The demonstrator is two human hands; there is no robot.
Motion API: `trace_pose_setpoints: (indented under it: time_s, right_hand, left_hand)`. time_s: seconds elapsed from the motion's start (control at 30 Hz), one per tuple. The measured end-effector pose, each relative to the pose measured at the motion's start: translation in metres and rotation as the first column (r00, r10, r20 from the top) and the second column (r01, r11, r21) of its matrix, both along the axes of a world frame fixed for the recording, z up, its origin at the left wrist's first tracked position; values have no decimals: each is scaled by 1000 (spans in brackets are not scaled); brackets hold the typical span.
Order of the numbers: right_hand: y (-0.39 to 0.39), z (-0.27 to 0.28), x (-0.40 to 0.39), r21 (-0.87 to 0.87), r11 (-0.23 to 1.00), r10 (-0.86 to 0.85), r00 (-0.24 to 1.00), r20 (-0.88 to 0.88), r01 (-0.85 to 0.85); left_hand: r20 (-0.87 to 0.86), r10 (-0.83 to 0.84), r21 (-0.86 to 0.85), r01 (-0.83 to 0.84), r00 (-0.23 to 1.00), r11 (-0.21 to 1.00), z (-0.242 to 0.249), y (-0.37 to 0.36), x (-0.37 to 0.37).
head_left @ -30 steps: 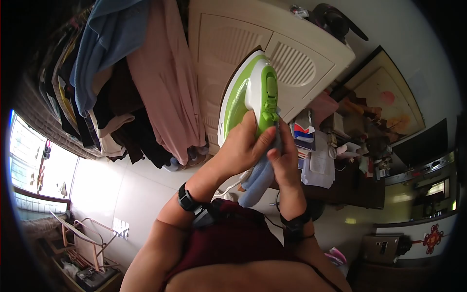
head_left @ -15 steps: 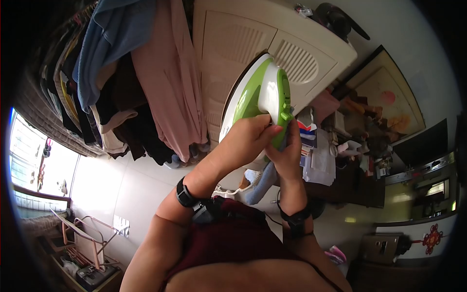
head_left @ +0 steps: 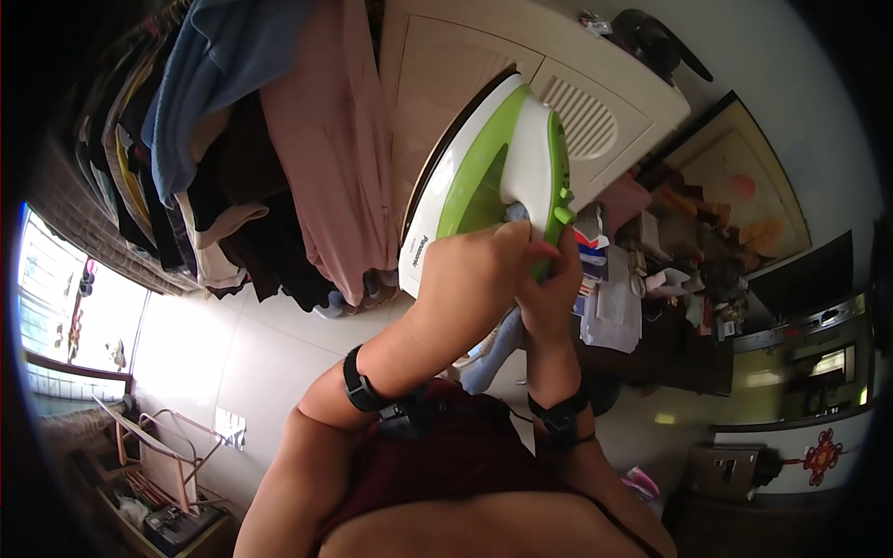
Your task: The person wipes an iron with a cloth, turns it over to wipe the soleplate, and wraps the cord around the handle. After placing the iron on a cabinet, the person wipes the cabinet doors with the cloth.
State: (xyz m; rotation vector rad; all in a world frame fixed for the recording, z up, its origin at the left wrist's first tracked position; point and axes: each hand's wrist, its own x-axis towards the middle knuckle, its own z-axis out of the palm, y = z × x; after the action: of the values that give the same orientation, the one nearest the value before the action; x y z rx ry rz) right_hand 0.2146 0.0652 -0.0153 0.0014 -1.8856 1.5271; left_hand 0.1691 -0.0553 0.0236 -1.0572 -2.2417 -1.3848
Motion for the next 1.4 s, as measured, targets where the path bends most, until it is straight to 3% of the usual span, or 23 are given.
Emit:
trace_pose_setpoints:
  time_s: [0.1,0.13,0.17,0.23,0.3,0.43,0.57,0.73,0.77,0.9,0.93,0.97,1.03,1.07,1.13,1.23,1.3,1.33,1.37,1.4]
  right_hand:
    - [-4,10,0,29,999,-18,1000,-15,19]
    - [6,7,-3,167,986,-8,999,-53,17]
    - [5,7,-2,44,999,30,1000,-8,-29]
    - [1,16,0,-205,974,113,992,60,-98]
    - [4,18,2,-172,982,78,997,11,-74]
    - [1,29,3,-161,986,40,999,-20,-43]
    - [0,33,7,-145,989,23,1000,5,-23]
    - [5,21,5,-80,997,9,997,-81,-16]
    - [1,20,3,-64,998,21,992,-123,-29]
    - [-28,33,2,-189,981,6,990,-141,-33]
    - [-23,29,1,127,986,-90,987,-135,108]
    - [-26,26,4,2,1000,8,994,-110,-8]
    - [-25,28,5,263,964,-1,989,-147,40]
    - [-21,23,5,277,961,31,990,-138,9]
    - [-11,26,7,369,920,183,976,-114,-129]
    - [-24,33,12,458,888,108,988,-108,-47]
    - [-15,36,20,534,846,68,994,-85,-12]
    - [-10,34,23,411,911,42,994,-97,2]
    - [-12,34,26,89,994,72,982,-172,-57]
    - [-10,42,24,-50,998,17,951,-310,-34]
  left_hand:
    - [-184,54,55,-44,981,997,11,-18,1]
    - [-252,50,115,-21,967,993,9,-23,-5]
    - [-350,6,145,48,937,988,7,-29,-14]
    - [6,35,257,-36,999,966,2,-42,-21]
    - [212,-6,442,-90,977,892,10,-52,-26]
    - [182,51,494,-136,982,859,-3,-57,-44]
    - [-62,274,446,-219,960,868,-5,-50,-47]
    - [29,-234,398,204,972,894,-3,-42,-8]
    - [-54,-291,358,290,955,887,1,-37,-3]
    - [-15,-277,287,270,961,919,-2,-18,6]
    - [6,-281,280,268,960,922,-1,-17,5]
    - [55,-280,287,254,958,924,1,-17,4]
    - [153,-277,297,224,948,928,7,-19,4]
    - [92,-257,317,217,962,924,3,-18,1]
    - [223,-328,473,192,918,860,-17,-10,-11]
    - [419,-533,669,146,736,728,-11,-19,-16]
    - [452,-630,732,141,631,667,-9,-29,-17]
    - [447,-626,745,122,639,656,-7,-30,-18]
    - [424,-667,757,164,613,632,-16,-32,-27]
    - [423,-672,753,176,608,634,-17,-36,-31]
